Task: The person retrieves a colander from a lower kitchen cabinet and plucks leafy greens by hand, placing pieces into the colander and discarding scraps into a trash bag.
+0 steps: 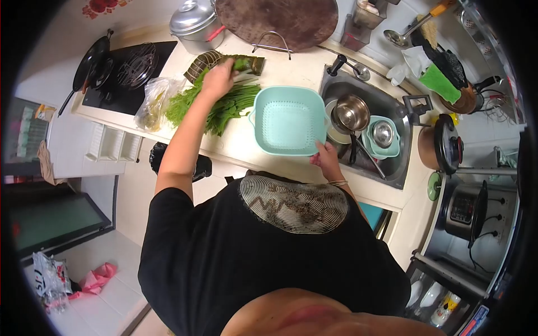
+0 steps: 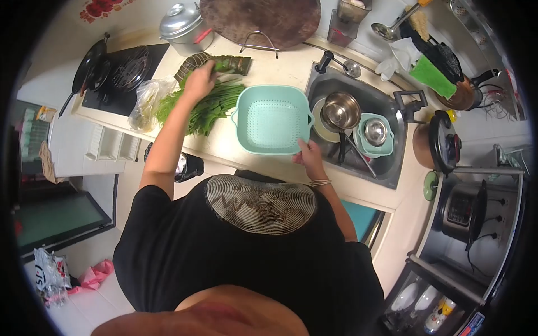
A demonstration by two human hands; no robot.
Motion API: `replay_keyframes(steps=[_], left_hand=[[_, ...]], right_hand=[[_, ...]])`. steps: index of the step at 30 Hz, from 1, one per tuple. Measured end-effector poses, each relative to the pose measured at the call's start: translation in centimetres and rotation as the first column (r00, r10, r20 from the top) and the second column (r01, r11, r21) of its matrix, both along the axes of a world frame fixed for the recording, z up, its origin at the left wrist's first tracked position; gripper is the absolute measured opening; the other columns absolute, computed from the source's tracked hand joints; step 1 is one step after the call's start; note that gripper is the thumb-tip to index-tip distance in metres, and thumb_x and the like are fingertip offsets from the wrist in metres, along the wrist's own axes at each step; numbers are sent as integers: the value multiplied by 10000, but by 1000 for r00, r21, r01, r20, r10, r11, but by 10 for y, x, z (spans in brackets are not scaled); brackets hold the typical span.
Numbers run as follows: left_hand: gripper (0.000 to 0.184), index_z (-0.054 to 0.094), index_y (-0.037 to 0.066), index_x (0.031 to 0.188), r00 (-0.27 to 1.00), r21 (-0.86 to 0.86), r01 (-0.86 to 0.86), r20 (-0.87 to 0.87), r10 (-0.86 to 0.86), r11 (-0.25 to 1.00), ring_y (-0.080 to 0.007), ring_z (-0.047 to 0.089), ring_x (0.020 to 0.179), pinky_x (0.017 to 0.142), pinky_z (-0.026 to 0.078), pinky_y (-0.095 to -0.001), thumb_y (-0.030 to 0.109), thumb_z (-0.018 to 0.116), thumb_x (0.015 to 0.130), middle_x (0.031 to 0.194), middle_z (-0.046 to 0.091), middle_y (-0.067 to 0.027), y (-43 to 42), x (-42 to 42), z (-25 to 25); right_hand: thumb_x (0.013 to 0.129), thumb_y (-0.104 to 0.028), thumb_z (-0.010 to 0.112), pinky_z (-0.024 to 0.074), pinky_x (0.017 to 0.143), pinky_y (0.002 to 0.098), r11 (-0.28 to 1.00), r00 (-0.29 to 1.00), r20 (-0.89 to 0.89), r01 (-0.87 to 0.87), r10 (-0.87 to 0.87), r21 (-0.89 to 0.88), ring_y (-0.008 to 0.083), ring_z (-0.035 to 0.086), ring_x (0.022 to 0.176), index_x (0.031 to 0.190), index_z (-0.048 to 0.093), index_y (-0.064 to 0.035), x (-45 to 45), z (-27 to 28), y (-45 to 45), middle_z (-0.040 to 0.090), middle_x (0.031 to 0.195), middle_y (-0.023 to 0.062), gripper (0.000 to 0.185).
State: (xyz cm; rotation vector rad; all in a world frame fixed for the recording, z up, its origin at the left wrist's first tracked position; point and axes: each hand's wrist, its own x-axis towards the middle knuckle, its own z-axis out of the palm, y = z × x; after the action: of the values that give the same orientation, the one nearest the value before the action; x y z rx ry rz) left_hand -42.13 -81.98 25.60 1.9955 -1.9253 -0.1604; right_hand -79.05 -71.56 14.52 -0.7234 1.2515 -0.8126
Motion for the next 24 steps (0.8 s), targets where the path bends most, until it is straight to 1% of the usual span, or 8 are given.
replay_keyframes(steps=[2,4,8,12,16,20,22,24], left_hand=[[194,499,37,1027,990,-331,81,-84,-115,940,-416,571,873,717,447,-491,123,547,858,904,596,-238,2,13,13],[211,486,20,1051,985,-358,54,-132,-108,932,-446,545,855,704,423,-477,36,536,847,911,572,-260,9,22,42],[220,493,15,1072,983,-513,-37,-172,-60,858,-430,560,820,684,441,-447,59,544,862,888,578,-249,25,26,86],[313,599,34,1062,978,-482,-7,-186,-95,876,-337,616,798,712,478,-382,196,673,805,889,625,-193,29,27,77],[390,673,75,999,993,27,-72,-87,74,997,-311,623,757,711,474,-391,255,780,670,821,645,-167,34,14,26],[293,666,104,1021,996,-20,-88,-9,88,996,-349,623,783,706,480,-417,245,696,766,843,644,-180,23,3,-3],[258,663,106,1024,987,-36,-143,63,145,989,-358,622,791,705,482,-427,238,662,802,858,643,-183,25,-4,15],[228,660,111,1024,978,-189,-128,140,155,974,-361,623,789,704,489,-433,243,608,846,878,640,-183,22,4,45]], right_hand=[[905,-313,561,517,526,256,988,989,-55,-132,136,75,129,581,568,946,526,-40,-5,3,-4,564,724,49,278],[918,-421,509,513,529,266,969,965,-93,-239,244,66,150,605,605,983,522,-25,-12,1,-8,573,776,73,401],[925,-449,477,516,552,267,944,941,-89,-323,328,64,153,599,592,1027,497,-20,-33,3,-12,577,802,82,441],[933,-458,452,510,558,265,932,924,-123,-358,362,56,155,594,603,1075,483,-12,-58,-3,-17,578,828,90,469],[944,-448,432,503,568,256,907,900,-121,-419,420,31,149,591,635,1111,479,-5,-76,-9,-20,581,853,97,476],[954,-431,414,501,576,253,901,896,-106,-433,432,11,143,589,649,1116,481,1,-88,-18,-23,582,859,99,466],[963,-416,400,496,574,249,900,895,-106,-437,434,-4,138,586,645,1122,485,0,-91,-13,-19,580,857,95,453],[967,-392,400,493,572,246,900,895,-126,-435,429,-29,135,586,643,1117,492,-1,-92,-13,-16,583,852,92,429]])
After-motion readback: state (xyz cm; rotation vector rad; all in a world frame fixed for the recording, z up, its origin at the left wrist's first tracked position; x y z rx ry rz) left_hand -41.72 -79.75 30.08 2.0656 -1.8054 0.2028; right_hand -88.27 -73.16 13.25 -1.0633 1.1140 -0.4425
